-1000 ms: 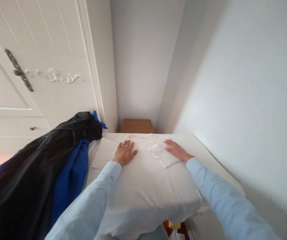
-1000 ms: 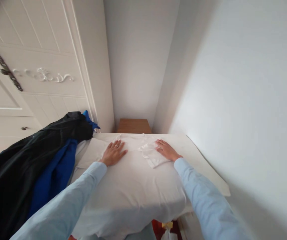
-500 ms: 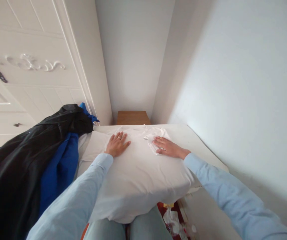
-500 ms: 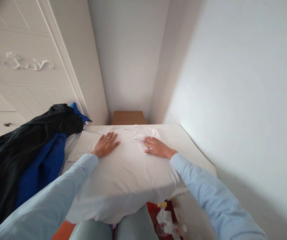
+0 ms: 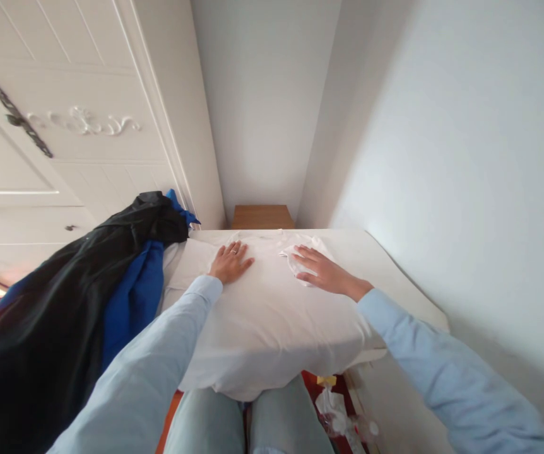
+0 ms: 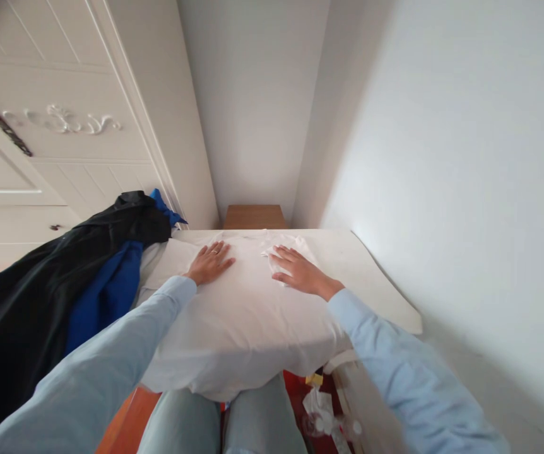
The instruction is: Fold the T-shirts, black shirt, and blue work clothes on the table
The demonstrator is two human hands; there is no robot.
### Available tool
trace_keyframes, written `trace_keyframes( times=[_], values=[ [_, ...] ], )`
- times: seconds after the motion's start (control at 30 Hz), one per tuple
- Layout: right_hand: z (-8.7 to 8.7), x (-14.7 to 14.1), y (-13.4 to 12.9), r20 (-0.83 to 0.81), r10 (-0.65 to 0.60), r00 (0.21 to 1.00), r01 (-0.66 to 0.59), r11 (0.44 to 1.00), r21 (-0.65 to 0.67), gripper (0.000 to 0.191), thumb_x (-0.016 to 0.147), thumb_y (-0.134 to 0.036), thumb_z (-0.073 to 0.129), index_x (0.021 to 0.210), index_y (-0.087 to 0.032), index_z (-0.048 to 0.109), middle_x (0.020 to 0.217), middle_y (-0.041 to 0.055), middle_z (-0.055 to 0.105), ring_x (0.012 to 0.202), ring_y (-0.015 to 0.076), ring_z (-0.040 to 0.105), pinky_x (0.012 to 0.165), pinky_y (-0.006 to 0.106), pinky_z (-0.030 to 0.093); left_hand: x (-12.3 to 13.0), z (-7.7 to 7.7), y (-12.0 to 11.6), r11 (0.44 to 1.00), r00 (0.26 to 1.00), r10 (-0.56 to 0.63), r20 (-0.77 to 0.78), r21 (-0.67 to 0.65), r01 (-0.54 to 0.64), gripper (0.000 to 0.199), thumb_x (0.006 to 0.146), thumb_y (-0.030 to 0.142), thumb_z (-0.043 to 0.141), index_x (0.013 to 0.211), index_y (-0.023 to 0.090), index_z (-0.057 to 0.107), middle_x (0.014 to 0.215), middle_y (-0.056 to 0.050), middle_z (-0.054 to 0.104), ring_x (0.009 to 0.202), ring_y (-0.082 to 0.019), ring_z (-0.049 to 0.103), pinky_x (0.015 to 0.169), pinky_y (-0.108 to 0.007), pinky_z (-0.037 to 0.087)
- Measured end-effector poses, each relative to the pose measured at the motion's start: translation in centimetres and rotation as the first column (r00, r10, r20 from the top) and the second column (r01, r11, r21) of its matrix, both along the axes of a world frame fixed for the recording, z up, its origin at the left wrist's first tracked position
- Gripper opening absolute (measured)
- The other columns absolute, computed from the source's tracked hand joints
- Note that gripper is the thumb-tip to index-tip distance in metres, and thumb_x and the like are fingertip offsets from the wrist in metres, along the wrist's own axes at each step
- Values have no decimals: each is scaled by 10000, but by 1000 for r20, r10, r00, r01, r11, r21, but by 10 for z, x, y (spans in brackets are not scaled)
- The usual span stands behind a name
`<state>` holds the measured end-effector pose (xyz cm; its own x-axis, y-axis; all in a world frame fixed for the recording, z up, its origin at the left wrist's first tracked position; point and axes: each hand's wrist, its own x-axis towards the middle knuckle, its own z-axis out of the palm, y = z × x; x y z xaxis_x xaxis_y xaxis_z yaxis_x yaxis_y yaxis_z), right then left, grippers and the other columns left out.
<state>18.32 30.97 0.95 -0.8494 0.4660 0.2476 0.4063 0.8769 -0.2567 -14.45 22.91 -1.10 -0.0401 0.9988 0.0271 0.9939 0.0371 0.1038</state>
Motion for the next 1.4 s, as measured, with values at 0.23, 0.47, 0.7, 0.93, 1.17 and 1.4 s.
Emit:
trace_keyframes(
  times=[0.23,0.47,0.7,0.93,1.17,1.4],
  values=[
    [-32,-67,18,147,-110,983,115,993,-27,663,1027,-568,349,1560,-178,396,1624,168,363,1523,347,293,1235,608,225,-1,-1,0,1000,1000,8,-2,-8,-8,713,1017,608,246,1588,188,320,1672,-128,266,1551,-280,212,1238,-498,172],
    [-40,-52,5,-115,-161,980,169,984,58,636,1048,-505,300,1594,-178,323,1669,129,282,1557,276,214,1268,519,197,0,0,0,1000,1000,10,13,9,-10,709,1011,619,248,1584,207,327,1671,-121,274,1549,-277,220,1237,-494,168],
    [-41,-52,11,66,-173,983,172,985,11,530,1038,-452,368,1479,-204,526,1561,125,482,1478,288,397,1227,534,292,3,1,-3,1000,1000,0,6,12,0,692,1018,593,276,1568,180,352,1664,-143,284,1544,-292,231,1237,-500,173],
    [-43,-53,16,119,-169,978,163,985,58,561,1037,-434,333,1517,-170,458,1598,143,424,1500,300,355,1221,552,285,18,22,-26,949,964,219,151,198,-246,570,1045,441,311,1448,74,479,1622,-208,349,1534,-297,259,1231,-470,244],
    [-27,-64,14,171,-218,961,206,975,82,529,1004,-385,391,1482,-185,499,1574,159,457,1475,322,396,1204,583,296,100,21,-166,816,819,3,574,473,-334,453,1037,417,311,1331,210,587,1427,-129,592,1393,-231,494,1156,-437,427],
    [-8,-48,-91,-263,-191,946,195,981,-11,451,983,-331,399,1365,-209,605,1453,134,591,1377,287,511,1190,506,366,85,-97,-329,707,649,371,664,252,-661,513,1001,469,255,1348,228,546,1367,-172,606,1323,-289,562,1102,-500,486]
  ],
)
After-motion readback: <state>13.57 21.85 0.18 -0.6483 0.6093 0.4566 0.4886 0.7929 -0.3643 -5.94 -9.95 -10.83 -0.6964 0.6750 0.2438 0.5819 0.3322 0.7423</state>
